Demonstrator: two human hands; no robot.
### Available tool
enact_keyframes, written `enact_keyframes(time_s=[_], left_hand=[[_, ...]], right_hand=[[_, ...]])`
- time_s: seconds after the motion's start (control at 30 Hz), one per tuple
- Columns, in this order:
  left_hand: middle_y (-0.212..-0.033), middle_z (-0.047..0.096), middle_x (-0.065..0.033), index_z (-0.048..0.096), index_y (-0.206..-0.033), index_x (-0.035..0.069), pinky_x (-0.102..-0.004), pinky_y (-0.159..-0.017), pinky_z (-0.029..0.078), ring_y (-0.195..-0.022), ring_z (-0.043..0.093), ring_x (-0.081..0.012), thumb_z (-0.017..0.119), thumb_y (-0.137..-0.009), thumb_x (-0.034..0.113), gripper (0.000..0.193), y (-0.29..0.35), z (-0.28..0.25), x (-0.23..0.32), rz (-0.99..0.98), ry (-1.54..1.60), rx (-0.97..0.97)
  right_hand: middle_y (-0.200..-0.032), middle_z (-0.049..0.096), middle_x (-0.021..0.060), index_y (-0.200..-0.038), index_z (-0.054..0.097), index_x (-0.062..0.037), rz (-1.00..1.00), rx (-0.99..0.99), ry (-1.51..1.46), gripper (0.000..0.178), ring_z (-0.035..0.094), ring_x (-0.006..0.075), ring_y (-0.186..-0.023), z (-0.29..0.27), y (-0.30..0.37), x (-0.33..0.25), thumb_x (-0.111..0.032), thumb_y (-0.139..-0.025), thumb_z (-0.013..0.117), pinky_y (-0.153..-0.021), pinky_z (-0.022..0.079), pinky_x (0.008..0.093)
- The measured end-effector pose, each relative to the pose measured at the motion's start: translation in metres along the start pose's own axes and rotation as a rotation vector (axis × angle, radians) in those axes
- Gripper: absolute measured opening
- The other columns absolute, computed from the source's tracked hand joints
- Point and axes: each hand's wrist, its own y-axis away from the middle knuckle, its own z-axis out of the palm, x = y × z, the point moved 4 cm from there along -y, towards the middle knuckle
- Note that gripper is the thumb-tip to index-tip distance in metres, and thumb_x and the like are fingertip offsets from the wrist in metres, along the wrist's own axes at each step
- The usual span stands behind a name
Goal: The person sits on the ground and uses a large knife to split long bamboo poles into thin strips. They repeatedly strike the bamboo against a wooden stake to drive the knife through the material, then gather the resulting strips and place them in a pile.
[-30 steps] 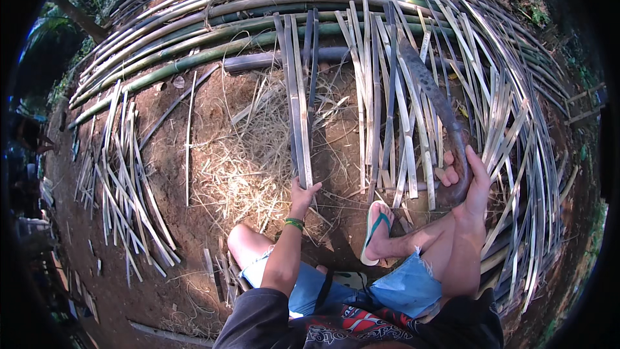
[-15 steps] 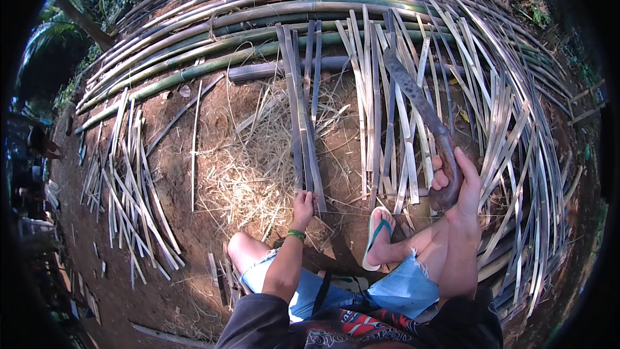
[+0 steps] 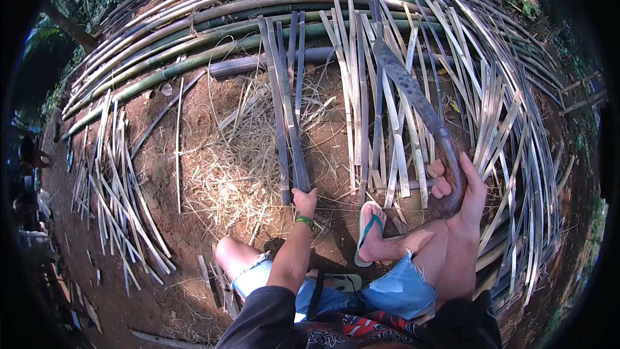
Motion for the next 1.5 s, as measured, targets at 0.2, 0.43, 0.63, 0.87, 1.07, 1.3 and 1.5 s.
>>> enact_keyframes(time_s=[0.2,0.43,0.63,0.87,1.07,1.3,1.5], left_hand=[[-0.101,0.066,-0.0308,0.052,-0.111,-0.003,-0.0501,-0.089,0.049,-0.098,0.064,-0.0468,0.069,-0.079,0.020,0.043,0.004,-0.006,0.024,-0.023,0.093,0.147],[-0.089,0.067,-0.0314,0.061,-0.099,-0.006,-0.0514,-0.080,0.051,-0.089,0.065,-0.0477,0.071,-0.077,0.030,0.044,0.025,-0.014,0.045,0.184,-0.027,0.175],[-0.073,0.061,-0.0315,0.051,-0.087,-0.004,-0.0554,-0.070,0.047,-0.076,0.061,-0.0513,0.070,-0.081,0.025,0.035,0.065,-0.004,0.033,0.338,-0.006,0.054],[-0.085,0.064,-0.0311,0.052,-0.092,-0.005,-0.0535,-0.074,0.051,-0.082,0.063,-0.0496,0.065,-0.086,0.052,0.058,0.085,0.034,0.141,0.500,-0.071,-0.172],[-0.117,0.054,-0.0247,0.053,-0.121,-0.004,-0.0500,-0.098,0.042,-0.114,0.051,-0.0419,0.070,-0.085,0.046,0.064,0.013,0.007,0.126,0.345,-0.005,0.205],[-0.119,0.055,-0.0243,0.042,-0.131,-0.005,-0.0485,-0.095,0.046,-0.113,0.054,-0.0416,0.074,-0.083,0.029,0.067,-0.046,-0.038,0.004,0.112,-0.314,0.239],[-0.109,0.061,-0.0248,0.047,-0.129,-0.003,-0.0492,-0.088,0.047,-0.104,0.059,-0.0430,0.067,-0.086,0.017,0.051,-0.040,-0.046,-0.003,0.367,-0.299,0.316]], right_hand=[[-0.089,0.061,0.0120,-0.121,0.055,0.0020,-0.045,0.009,-0.011,0.037,0.049,0.0101,-0.059,-0.004,0.010,-0.011,-0.028,-0.103,0.044,-0.056,0.044,0.0265],[-0.091,0.060,0.0120,-0.127,0.052,0.0015,-0.064,0.018,-0.073,0.040,0.049,0.0096,-0.060,-0.019,0.017,-0.016,-0.029,-0.103,0.042,-0.056,0.044,0.0263],[-0.091,0.059,0.0131,-0.130,0.052,0.0011,-0.100,0.068,-0.093,0.042,0.049,0.0098,-0.056,-0.022,0.027,-0.024,-0.030,-0.103,0.041,-0.054,0.043,0.0257],[-0.091,0.051,0.0105,-0.132,0.046,0.0022,-0.138,0.091,-0.026,0.046,0.043,0.0069,-0.056,-0.017,0.038,-0.026,-0.034,-0.107,0.035,-0.053,0.040,0.0231],[-0.093,0.054,0.0133,-0.139,0.041,0.0022,-0.102,0.099,-0.071,0.049,0.046,0.0092,-0.055,-0.019,0.033,-0.024,-0.033,-0.104,0.038,-0.052,0.041,0.0248],[-0.093,0.054,0.0142,-0.139,0.041,0.0021,-0.122,0.053,-0.067,0.049,0.047,0.0097,-0.055,-0.016,0.032,-0.023,-0.032,-0.105,0.036,-0.051,0.041,0.0246],[-0.094,0.055,0.0150,-0.139,0.042,0.0020,-0.109,0.018,-0.091,0.048,0.048,0.0100,-0.055,-0.011,0.030,-0.021,-0.030,-0.105,0.035,-0.052,0.042,0.0249]])
